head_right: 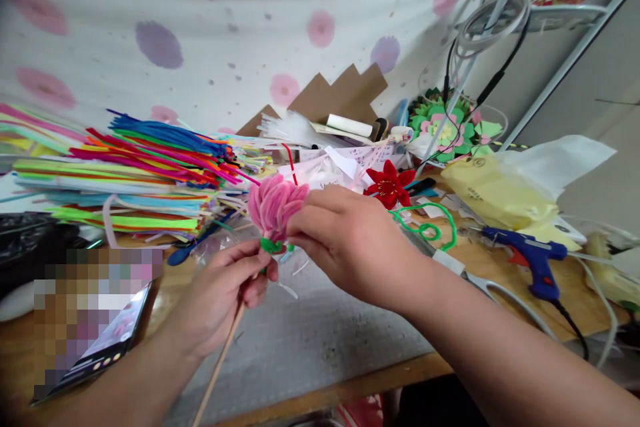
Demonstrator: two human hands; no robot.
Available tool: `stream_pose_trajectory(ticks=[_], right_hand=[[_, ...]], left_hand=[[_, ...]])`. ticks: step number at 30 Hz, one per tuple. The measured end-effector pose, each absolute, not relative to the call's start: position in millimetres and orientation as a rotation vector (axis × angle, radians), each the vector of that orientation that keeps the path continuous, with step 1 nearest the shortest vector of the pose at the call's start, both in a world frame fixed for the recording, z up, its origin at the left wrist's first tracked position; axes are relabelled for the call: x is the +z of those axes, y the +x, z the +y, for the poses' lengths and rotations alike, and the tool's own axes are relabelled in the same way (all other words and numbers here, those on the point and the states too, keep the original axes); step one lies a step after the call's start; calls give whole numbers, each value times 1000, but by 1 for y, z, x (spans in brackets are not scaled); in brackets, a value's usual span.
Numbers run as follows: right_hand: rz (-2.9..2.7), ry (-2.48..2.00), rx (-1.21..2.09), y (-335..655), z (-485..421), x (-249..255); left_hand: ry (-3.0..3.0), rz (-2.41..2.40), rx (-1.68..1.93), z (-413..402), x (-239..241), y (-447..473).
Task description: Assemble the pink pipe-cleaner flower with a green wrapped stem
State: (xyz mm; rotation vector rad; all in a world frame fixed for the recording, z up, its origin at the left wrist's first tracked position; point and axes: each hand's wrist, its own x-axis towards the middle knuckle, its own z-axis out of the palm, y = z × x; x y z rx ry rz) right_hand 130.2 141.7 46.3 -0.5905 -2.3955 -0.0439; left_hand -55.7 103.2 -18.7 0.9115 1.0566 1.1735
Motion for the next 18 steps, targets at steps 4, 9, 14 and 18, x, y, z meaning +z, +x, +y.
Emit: stream_pose_trajectory(ticks=[4, 9, 14, 18], right_hand=[[-2476, -608, -171, 113, 146, 49], [-2546, -659, -405, 102, 148, 47], [-2579, -696, -501, 102, 146, 45], [-2598, -705, -510, 101, 145, 44]], left_hand=[[981, 1094, 1119, 104, -19, -55], [1043, 1110, 1065, 104, -21, -55], [1068, 1128, 1048, 105, -24, -54], [1093, 1139, 1039, 106, -25, -55]])
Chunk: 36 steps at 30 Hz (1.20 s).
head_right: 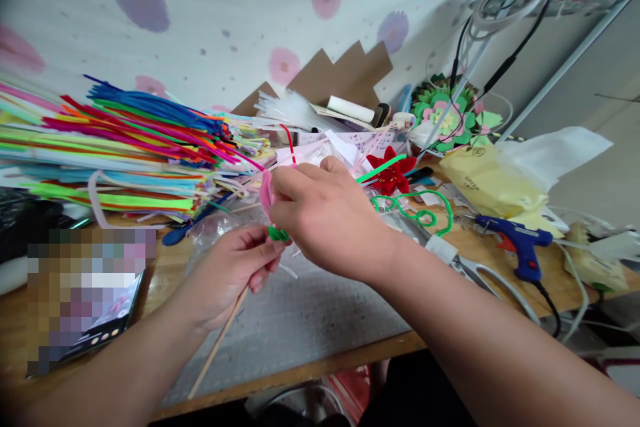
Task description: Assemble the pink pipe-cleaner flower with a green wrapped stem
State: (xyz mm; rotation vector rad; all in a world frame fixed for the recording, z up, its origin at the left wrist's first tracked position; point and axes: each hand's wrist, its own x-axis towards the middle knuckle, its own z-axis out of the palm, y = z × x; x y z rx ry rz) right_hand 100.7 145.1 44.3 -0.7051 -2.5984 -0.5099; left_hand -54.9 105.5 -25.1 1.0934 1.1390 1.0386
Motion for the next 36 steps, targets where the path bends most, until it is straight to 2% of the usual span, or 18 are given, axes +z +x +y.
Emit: stream_pose_trajectory(ticks=[17, 25, 36], right_hand=[[-2651, -647, -604, 98, 147, 38], [-2667, -658, -452, 98, 146, 40], [-2677, -631, -623, 96, 145, 38]], left_hand=[[1070, 1175, 1020, 106, -27, -53], [990, 1131, 985, 106, -24, -54], [1075, 1165, 983, 106, -27, -56]])
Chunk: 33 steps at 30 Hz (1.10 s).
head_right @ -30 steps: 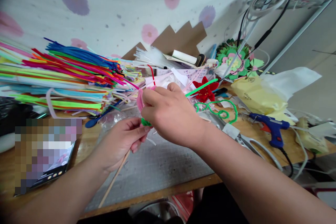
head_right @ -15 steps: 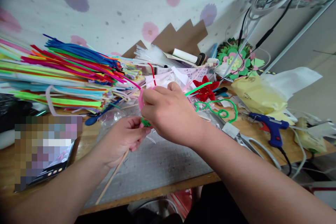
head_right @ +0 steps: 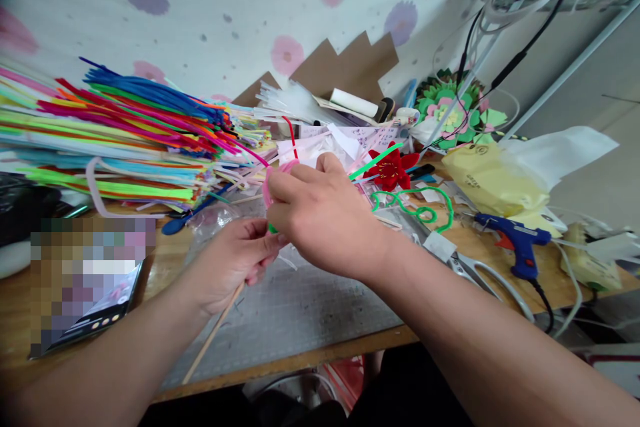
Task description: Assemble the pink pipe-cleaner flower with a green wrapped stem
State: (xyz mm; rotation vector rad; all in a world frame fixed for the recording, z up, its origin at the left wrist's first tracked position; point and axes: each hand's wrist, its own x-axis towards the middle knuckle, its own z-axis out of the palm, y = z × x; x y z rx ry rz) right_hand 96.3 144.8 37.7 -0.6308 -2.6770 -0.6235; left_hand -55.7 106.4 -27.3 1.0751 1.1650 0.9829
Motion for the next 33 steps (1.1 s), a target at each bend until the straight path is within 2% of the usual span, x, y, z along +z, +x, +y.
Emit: stream_pose_trajectory(ticks=[16, 33], right_hand=[[-2721, -597, -729, 90, 144, 39], [-2802, -607, -824, 77, 138, 51]], left_hand=[[1535, 1356, 962, 113, -34, -61], [1573, 1422, 1005, 115, -38, -65]])
